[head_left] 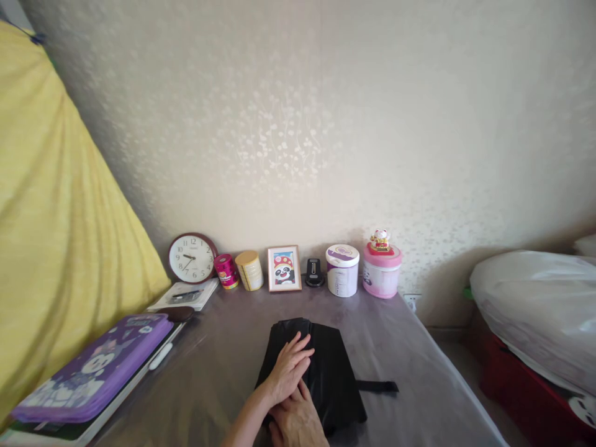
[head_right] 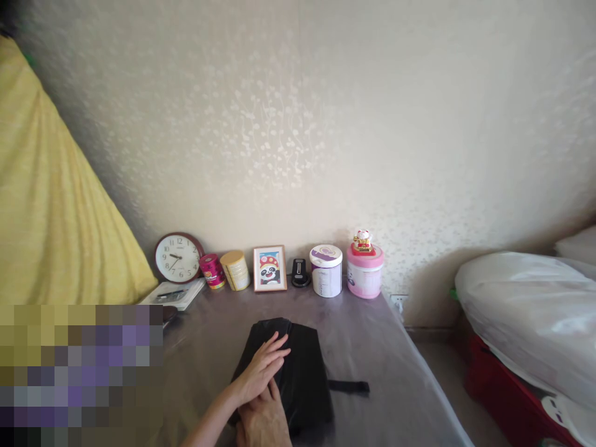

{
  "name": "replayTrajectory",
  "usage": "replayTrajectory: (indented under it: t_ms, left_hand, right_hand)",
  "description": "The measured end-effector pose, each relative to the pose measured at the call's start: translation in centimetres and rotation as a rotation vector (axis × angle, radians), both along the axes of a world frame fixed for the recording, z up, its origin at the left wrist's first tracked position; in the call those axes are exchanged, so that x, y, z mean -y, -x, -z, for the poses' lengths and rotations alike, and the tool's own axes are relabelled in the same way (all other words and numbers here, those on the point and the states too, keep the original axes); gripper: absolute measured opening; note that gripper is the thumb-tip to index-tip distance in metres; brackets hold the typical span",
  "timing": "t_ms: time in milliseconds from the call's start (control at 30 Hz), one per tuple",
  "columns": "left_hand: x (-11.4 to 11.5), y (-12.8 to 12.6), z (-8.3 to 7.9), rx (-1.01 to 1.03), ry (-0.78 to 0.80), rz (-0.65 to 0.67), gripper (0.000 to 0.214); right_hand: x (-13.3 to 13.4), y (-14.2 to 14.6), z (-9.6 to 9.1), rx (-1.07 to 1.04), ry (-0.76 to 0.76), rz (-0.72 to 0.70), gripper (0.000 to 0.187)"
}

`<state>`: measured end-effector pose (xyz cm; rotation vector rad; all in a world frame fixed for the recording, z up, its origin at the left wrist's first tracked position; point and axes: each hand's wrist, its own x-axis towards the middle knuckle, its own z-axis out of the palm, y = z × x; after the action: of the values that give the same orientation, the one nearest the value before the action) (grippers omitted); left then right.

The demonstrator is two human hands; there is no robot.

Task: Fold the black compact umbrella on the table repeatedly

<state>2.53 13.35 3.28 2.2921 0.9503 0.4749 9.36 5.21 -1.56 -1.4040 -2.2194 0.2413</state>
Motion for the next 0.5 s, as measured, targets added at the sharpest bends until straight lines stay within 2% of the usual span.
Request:
replayTrajectory:
  t_ms: [300, 500]
  left_hand:
    - [0.1, 1.0, 0.3, 0.045, 0.033, 0.003, 0.042]
    - [0.1, 1.0, 1.0, 0.006, -0.006, 0.003, 0.041]
  right_hand:
    - [0.3, 0.0, -0.6, -0.007, -0.039, 0.003, 0.033]
    - [0.3, 0.3, 0.7, 0.04, -0.107, -0.024, 0.027]
